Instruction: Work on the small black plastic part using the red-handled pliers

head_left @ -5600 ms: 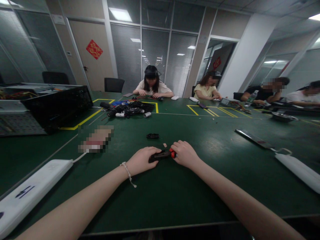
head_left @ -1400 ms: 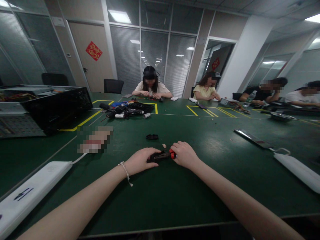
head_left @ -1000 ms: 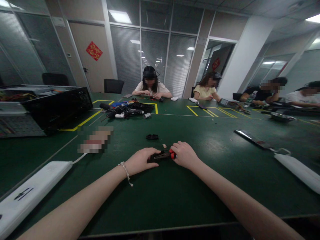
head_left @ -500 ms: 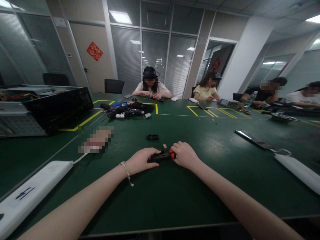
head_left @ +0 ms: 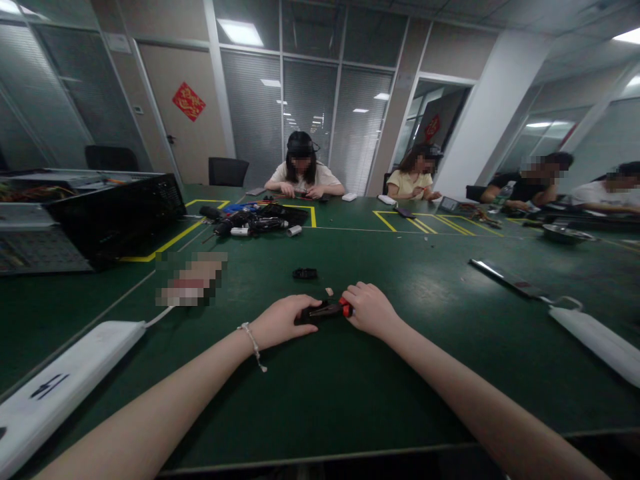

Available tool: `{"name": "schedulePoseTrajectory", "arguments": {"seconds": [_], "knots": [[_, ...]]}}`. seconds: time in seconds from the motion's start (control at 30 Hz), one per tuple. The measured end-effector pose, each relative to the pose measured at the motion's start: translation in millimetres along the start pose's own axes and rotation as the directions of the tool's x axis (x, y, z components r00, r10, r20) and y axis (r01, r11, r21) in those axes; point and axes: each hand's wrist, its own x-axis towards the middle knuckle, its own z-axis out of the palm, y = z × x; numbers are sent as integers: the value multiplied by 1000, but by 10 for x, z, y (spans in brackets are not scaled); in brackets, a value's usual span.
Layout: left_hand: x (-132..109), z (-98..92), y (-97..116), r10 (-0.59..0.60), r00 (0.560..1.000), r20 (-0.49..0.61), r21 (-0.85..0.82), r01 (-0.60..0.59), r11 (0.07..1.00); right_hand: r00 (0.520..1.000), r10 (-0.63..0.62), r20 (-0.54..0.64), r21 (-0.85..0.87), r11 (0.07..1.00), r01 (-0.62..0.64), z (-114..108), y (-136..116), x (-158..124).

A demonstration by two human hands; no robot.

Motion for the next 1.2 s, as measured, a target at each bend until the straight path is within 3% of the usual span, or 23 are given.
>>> {"name": "schedulePoseTrajectory", "arguments": {"seconds": [0.8,1.2], "knots": [[-13,-30,25,-25,999,20,3,25,1000,999,7,48,15,1000,-7,-27,-17,5],[-3,-24,36,-3,1000,2,12,3,1000,1000,1,17,21,1000,-2,-9,-4,-8]]}}
